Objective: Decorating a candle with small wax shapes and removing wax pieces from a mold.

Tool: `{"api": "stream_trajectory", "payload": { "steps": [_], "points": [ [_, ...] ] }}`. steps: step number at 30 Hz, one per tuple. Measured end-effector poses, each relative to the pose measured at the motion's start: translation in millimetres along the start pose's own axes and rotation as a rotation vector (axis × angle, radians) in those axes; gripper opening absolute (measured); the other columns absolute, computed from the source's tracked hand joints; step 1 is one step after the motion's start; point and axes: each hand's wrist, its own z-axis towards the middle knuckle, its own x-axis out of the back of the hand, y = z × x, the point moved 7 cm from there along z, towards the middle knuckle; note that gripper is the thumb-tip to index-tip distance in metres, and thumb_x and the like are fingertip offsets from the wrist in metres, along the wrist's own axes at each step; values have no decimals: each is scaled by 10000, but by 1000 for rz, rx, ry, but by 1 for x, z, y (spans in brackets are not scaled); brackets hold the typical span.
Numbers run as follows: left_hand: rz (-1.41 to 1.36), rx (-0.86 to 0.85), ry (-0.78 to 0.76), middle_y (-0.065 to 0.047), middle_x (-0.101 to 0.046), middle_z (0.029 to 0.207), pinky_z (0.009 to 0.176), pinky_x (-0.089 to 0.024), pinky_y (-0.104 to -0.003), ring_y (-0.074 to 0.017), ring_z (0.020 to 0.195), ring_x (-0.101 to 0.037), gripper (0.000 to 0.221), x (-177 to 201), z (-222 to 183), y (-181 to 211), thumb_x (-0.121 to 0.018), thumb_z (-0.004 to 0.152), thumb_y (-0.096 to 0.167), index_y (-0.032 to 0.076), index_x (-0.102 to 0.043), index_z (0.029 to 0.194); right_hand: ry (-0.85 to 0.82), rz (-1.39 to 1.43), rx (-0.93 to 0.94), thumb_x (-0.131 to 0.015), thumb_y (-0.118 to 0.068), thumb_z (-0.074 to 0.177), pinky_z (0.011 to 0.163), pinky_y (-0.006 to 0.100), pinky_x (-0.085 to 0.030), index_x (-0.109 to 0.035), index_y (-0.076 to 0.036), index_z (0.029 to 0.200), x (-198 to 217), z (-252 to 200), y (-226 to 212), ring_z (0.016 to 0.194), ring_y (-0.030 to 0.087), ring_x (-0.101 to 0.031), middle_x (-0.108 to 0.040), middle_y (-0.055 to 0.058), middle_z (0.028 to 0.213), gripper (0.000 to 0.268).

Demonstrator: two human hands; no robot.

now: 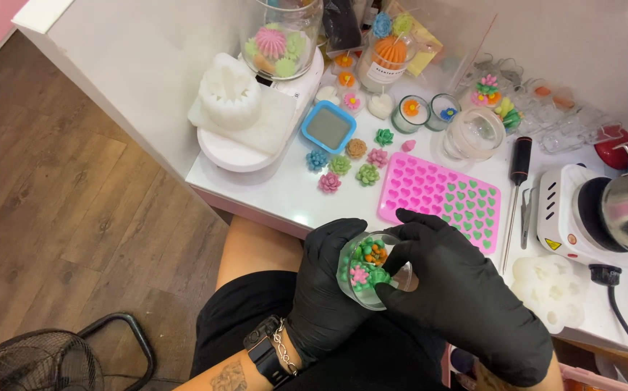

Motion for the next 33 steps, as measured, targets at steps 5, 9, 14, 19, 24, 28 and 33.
{"api": "stream_trajectory", "payload": {
  "steps": [5,9,14,19,24,28,33],
  "points": [
    [41,-28,-21,-138,-559,1340,1102,-468,-437,-329,1290,-544,879,0,0,1,-980,647,227,60,-501,1365,-72,81,-4,-888,-365,715,1062,428,-448,-781,-132,865,-7,-13,30,1449,306,-472,-713,63,1315,297],
    [-73,69,-25,-151,-542,1349,1078,-498,-420,-326,1282,-546,930,1,1,-8,-980,625,247,45,-478,1380,-31,160,143,-872,-317,737,1080,432,-432,-767,-152,875,6,-12,30,1463,300,-459,-695,61,1354,239],
    [-83,66,5,-141,-558,1341,1088,-500,-411,-317,1274,-572,909,7,4,-4,-985,638,229,53,-489,1379,-105,204,45,-853,-239,679,1073,415,-437,-767,-116,830,6,3,28,1432,263,-471,-691,24,1336,212],
    [-86,67,9,-147,-555,1329,1078,-502,-410,-322,1264,-576,899,9,4,-7,-993,630,207,51,-502,1367,-117,320,133,-830,-214,735,1097,429,-413,-793,-140,922,-4,5,38,1455,283,-476,-668,25,1438,205],
    [-113,117,43,-139,-552,1317,1070,-524,-390,-305,1245,-598,882,12,4,-13,-991,654,207,47,-500,1369,-148,397,-63,-802,-194,689,1089,402,-454,-793,-112,914,10,17,38,1375,221,-554,-679,-18,1376,239],
    [-199,205,41,-136,-559,1337,1068,-524,-381,-281,1239,-613,905,13,1,-27,-963,623,160,31,-493,1385,16,409,-175,-761,-193,763,1049,409,-469,-792,-111,908,36,20,49,1455,191,-471,-695,-6,1353,170],
    [-178,269,102,-125,-564,1310,1037,-543,-360,-255,1201,-632,907,24,0,-33,-969,633,159,33,-494,1395,289,116,-39,-818,-172,728,1115,442,-436,-762,-84,907,14,41,65,1445,295,-507,-714,69,1292,206]
  ]
}}
